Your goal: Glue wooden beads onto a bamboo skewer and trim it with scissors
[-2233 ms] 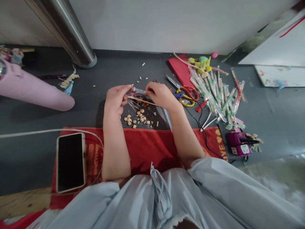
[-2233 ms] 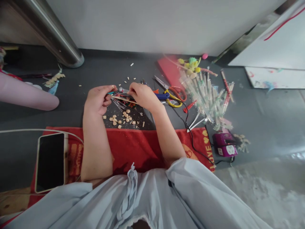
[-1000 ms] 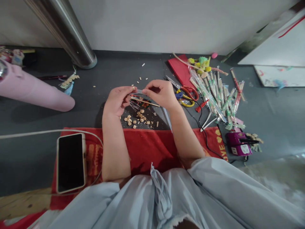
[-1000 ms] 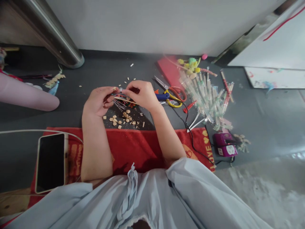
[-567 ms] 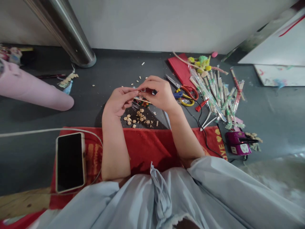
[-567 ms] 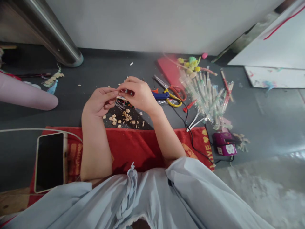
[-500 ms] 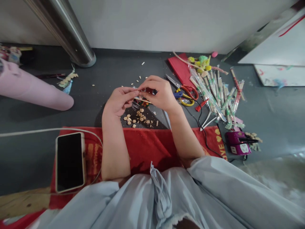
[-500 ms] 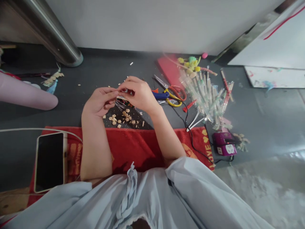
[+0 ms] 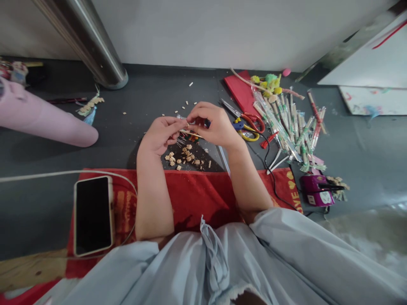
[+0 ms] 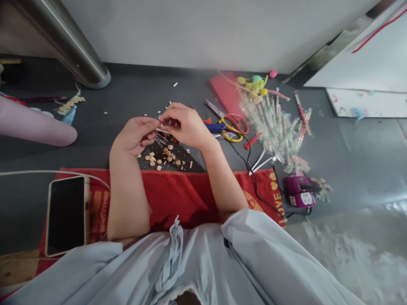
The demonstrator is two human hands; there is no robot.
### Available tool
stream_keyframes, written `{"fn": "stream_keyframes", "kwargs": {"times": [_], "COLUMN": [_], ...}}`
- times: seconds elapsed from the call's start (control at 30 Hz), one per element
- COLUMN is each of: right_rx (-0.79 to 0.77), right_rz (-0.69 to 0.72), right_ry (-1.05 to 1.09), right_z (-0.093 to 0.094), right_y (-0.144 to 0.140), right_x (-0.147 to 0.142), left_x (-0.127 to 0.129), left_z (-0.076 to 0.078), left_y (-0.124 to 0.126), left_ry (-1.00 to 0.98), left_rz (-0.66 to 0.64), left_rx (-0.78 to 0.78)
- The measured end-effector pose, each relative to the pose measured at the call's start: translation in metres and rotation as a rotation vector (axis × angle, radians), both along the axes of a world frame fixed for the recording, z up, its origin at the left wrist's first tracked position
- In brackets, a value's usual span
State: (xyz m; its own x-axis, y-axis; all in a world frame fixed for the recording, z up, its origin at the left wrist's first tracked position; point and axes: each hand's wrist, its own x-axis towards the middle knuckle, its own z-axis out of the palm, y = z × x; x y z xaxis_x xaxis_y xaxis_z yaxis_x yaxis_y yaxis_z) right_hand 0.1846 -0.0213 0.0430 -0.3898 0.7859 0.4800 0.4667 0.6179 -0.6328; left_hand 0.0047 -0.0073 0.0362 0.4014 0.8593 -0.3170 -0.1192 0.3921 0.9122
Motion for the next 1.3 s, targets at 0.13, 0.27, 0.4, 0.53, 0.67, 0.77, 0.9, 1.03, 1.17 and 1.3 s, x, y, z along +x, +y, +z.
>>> {"fn": "stream_keyframes", "kwargs": {"times": [0.13, 0.27, 0.4, 0.53, 0.67, 0.77, 0.9, 1.03, 1.17, 1.3], "right_rx": [-0.027, -0.057, -0.035, -0.008, 0.024, 0.057, 0.108, 0.109, 0.089, 0.119], "right_rz": [0.018, 0.030, 0.034, 0.029, 0.010, -0.005, -0.010, -0.028, -0.042, -0.028], "right_ry": [0.087, 0.153, 0.167, 0.148, 0.166, 0.202, 0.220, 0.203, 0.182, 0.198], "right_z": [-0.001, -0.005, -0.007, -0.007, -0.008, -0.009, -0.009, -0.007, -0.004, -0.003], "right_y": [0.001, 0.002, 0.004, 0.004, 0.002, 0.001, 0.000, -0.003, -0.006, -0.006], "right_x": [0.000, -0.001, -0.002, -0.003, -0.008, -0.012, -0.016, -0.018, -0.020, -0.021], "left_x": [-0.001, -0.001, -0.002, -0.002, -0.002, -0.003, -0.004, -0.004, -0.003, -0.003], "left_z": [0.001, 0.001, 0.001, 0.001, 0.003, 0.004, 0.003, 0.003, 0.006, 0.007], "left_y": [-0.001, -0.001, -0.001, -0.002, -0.002, -0.003, -0.003, -0.004, -0.005, -0.004], "left_ry": [0.004, -0.058, -0.065, -0.053, -0.066, -0.060, -0.093, -0.133, -0.084, -0.070], "left_rz": [0.009, 0.020, 0.027, 0.027, 0.025, 0.030, 0.023, 0.035, 0.044, 0.047], "left_rx": [0.003, 0.032, 0.036, 0.033, 0.029, 0.026, 0.032, 0.046, 0.032, 0.021]}}
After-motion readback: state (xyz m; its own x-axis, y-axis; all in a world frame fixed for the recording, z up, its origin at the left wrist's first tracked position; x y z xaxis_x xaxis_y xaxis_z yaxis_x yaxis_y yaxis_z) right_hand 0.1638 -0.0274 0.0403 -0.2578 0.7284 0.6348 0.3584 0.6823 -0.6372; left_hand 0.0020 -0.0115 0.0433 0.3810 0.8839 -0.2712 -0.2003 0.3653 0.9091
